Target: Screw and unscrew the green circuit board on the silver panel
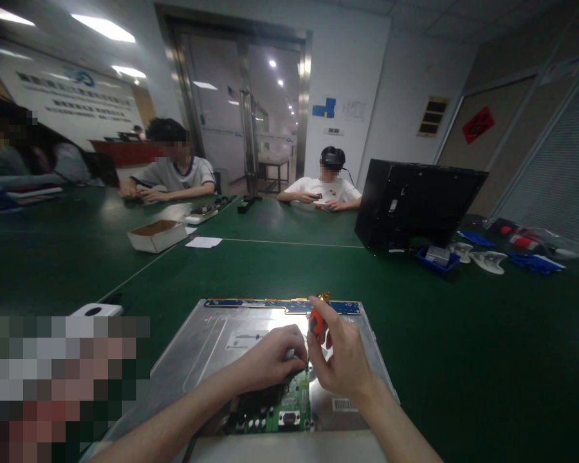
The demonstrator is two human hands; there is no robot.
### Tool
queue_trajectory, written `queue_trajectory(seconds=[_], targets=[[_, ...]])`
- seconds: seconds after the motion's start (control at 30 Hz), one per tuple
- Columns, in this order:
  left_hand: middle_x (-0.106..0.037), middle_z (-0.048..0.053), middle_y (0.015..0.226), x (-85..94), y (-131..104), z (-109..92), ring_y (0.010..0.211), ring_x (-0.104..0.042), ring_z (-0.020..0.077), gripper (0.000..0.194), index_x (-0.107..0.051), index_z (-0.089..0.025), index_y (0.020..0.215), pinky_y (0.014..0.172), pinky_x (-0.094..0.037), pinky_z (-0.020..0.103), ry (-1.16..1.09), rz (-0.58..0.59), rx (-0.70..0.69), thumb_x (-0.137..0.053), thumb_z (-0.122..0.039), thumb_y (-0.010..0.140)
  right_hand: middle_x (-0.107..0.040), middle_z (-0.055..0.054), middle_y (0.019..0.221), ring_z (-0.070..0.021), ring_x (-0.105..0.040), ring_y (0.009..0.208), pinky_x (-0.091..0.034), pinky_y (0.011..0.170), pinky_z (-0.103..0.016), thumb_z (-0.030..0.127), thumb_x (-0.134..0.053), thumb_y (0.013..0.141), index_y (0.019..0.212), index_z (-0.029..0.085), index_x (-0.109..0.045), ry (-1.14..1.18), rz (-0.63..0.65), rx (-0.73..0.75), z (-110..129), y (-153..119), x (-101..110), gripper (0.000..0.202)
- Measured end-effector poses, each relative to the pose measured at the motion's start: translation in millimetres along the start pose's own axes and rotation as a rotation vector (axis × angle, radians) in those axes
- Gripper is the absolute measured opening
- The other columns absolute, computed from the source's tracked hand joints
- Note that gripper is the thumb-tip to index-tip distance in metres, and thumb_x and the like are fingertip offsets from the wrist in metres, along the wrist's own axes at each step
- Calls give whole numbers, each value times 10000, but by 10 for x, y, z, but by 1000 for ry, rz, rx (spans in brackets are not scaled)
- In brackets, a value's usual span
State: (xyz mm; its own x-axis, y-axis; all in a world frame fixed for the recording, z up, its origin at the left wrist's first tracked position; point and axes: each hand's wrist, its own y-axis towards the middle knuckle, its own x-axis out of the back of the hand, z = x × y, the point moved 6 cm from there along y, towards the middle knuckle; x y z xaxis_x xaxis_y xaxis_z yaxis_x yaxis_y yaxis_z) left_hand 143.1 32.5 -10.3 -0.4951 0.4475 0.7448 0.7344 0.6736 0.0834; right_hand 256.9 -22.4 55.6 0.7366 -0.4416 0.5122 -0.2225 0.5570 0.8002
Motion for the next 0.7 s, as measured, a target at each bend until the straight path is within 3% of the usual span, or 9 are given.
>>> queue_trajectory(seconds=[0.33,0.7], targets=[[-642,36,890,-6,6,-3,864,-580,203,70,-701,-175,790,781,-442,284,17,16,-3,-658,-124,771,-526,66,620,-106,-506,448,-438,449,-220,207,-534,888,1321,199,-391,-116,-80,9,-14,-14,5,456],[-631,32,874,12,-2,-35,843,-577,196,106,-718,-175,839,756,-437,267,12,11,-16,-668,-106,776,-608,5,771,-114,-523,507,-456,465,-233,193,-498,902,1362,217,-361,-5,-27,25,25,17,17,481]])
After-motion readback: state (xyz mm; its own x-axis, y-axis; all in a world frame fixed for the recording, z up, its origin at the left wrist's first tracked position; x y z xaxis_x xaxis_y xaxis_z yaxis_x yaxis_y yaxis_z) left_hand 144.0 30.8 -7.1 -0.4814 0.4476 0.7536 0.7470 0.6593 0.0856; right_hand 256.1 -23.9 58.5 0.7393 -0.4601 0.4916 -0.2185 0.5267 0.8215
